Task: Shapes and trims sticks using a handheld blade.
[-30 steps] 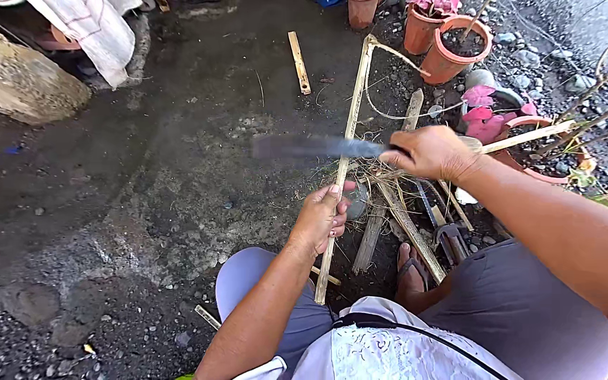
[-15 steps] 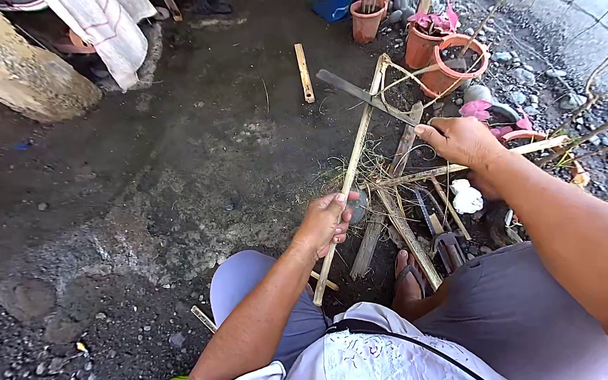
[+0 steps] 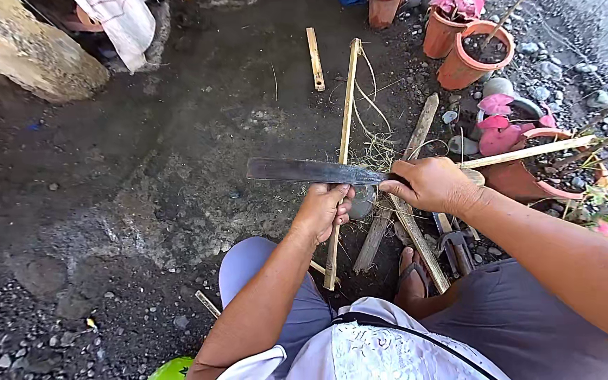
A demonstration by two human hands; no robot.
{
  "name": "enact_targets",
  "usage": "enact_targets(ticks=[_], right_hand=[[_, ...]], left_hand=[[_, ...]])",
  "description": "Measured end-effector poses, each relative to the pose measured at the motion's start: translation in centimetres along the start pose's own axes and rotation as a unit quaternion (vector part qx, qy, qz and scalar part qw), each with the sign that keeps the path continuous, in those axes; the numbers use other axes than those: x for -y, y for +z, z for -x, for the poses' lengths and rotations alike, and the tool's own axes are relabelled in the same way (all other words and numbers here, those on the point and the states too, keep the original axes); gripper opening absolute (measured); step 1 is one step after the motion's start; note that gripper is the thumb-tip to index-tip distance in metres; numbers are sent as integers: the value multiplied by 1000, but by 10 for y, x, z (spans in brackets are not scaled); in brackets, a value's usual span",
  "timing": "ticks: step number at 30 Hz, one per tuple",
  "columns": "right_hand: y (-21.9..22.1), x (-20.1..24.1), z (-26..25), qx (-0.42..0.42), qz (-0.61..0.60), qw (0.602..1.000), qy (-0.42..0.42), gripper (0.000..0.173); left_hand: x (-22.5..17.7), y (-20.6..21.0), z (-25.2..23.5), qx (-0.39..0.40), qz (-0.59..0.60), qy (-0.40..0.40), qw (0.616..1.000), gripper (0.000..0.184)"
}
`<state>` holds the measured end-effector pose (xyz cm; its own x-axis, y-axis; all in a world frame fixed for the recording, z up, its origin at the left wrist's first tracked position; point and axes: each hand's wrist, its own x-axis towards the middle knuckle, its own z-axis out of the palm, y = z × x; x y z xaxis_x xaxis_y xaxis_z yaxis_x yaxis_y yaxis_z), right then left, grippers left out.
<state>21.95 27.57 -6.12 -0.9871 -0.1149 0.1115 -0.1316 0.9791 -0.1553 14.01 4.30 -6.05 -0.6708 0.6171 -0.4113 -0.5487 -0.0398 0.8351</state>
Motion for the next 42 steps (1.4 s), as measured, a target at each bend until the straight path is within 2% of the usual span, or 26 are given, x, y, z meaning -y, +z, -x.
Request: enact_targets(ticks=[3, 5, 7, 11, 12, 14, 16, 18, 20, 22, 25, 26, 28, 30, 32, 34, 37, 40, 42], right_hand=[[-12, -28, -9, 17, -22, 997, 78, 73], [-24, -48, -12, -6, -39, 990, 138, 76], [-29, -42, -10, -37, -45, 991, 120, 74], [-12, -17, -11, -31, -23, 999, 2, 75], [-11, -24, -12, -27, -23, 999, 13, 75], [-21, -51, -13, -26, -33, 995, 96, 75], [-28, -64, -9, -65, -31, 987, 147, 74], [-33, -44, -9, -62, -54, 990, 117, 72], [-23, -25, -9, -52, -46, 996, 49, 70], [-18, -32, -12, -37, -29, 998, 43, 74], [-34, -68, -11, -37, -52, 983, 174, 79], [-40, -70, -9, -52, -55, 979, 190, 79], [-40, -52, -6, -69, -63, 983, 155, 74], [-28, -31, -6, -59, -42, 995, 73, 72], [-20, -31, -11, -57, -21, 998, 32, 72], [-27, -50, -12, -42, -33, 994, 97, 74], [-41, -72, -15, -65, -43, 981, 175, 79], [-35, -61, -14, -74, -63, 981, 171, 77], [-31, -42, -11, -70, -54, 988, 129, 74]], left_hand=[[3, 0, 7, 12, -22, 16, 1000, 22], [0, 2, 13, 24, -40, 14, 999, 28], [-2, 4, 10, 26, -45, 23, 998, 30], [-2, 0, 3, 8, -42, 41, 998, 24], [-2, -1, 5, 9, -49, 40, 998, 26], [-1, 1, 10, 19, -55, 32, 998, 28], [-2, 5, 11, 33, -59, 29, 997, 30], [-2, 6, 8, 31, -62, 42, 997, 30], [-3, 5, 5, 16, -62, 52, 997, 30], [-4, 2, 8, 11, -66, 50, 996, 29], [-4, 5, 17, 26, -72, 41, 996, 29], [-5, 7, 17, 30, -74, 43, 996, 29], [-5, 7, 14, 27, -78, 55, 995, 31], [-6, 4, 9, 11, -82, 67, 994, 32], [-7, 1, 9, -1, -88, 70, 994, 32], [-4, 2, 13, 3, -97, 64, 993, 31], [-4, 7, 15, 16, -104, 57, 993, 31], [-5, 4, 12, 17, -85, 63, 994, 32], [-8, 0, 10, 10, -67, 70, 995, 32]])
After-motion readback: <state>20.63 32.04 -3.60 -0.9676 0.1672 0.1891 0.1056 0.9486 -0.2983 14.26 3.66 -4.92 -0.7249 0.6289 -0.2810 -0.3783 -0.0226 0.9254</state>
